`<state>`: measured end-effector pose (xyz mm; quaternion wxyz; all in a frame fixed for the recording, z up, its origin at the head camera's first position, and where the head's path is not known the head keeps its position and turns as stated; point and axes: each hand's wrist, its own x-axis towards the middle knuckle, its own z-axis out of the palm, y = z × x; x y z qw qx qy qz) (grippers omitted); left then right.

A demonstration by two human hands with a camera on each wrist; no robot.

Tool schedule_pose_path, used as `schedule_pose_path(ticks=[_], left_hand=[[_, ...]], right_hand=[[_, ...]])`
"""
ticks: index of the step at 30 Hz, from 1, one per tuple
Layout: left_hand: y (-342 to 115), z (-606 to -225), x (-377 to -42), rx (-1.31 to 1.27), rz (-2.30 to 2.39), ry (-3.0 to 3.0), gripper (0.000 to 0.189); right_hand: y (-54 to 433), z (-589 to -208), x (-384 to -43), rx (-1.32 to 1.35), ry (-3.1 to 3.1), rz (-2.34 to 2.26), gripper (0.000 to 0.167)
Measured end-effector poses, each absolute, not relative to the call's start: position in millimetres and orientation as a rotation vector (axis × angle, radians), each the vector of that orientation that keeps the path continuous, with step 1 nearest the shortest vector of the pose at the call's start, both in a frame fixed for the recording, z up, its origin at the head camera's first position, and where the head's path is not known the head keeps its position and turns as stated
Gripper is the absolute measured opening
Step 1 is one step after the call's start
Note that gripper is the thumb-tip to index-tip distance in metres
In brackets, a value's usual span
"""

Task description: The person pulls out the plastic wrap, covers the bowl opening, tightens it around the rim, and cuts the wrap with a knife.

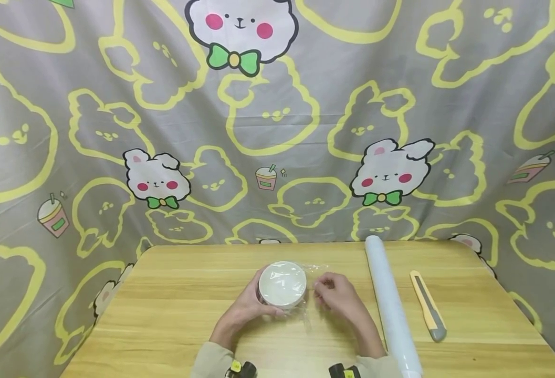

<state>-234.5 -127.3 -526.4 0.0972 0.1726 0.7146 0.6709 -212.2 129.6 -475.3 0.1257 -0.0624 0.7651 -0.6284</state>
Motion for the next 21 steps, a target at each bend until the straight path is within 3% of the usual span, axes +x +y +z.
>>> schedule_pose_path(ticks=[6,18,21], left_hand=[[-128,-525,-234,0.539,1.985,2.103,0.116],[-118,-520,-228,0.462,1.906,2.299,0.139],[-117,-523,-230,0.443,1.936,2.332,0.138]], right_hand=[[129,-484,-213,-0.375,1.796,-1.812,0.029],[121,-512,-215,-0.258,1.569,-1.941,0.028],[119,-513,-213,-0.261,1.535,-1.934,0.032]])
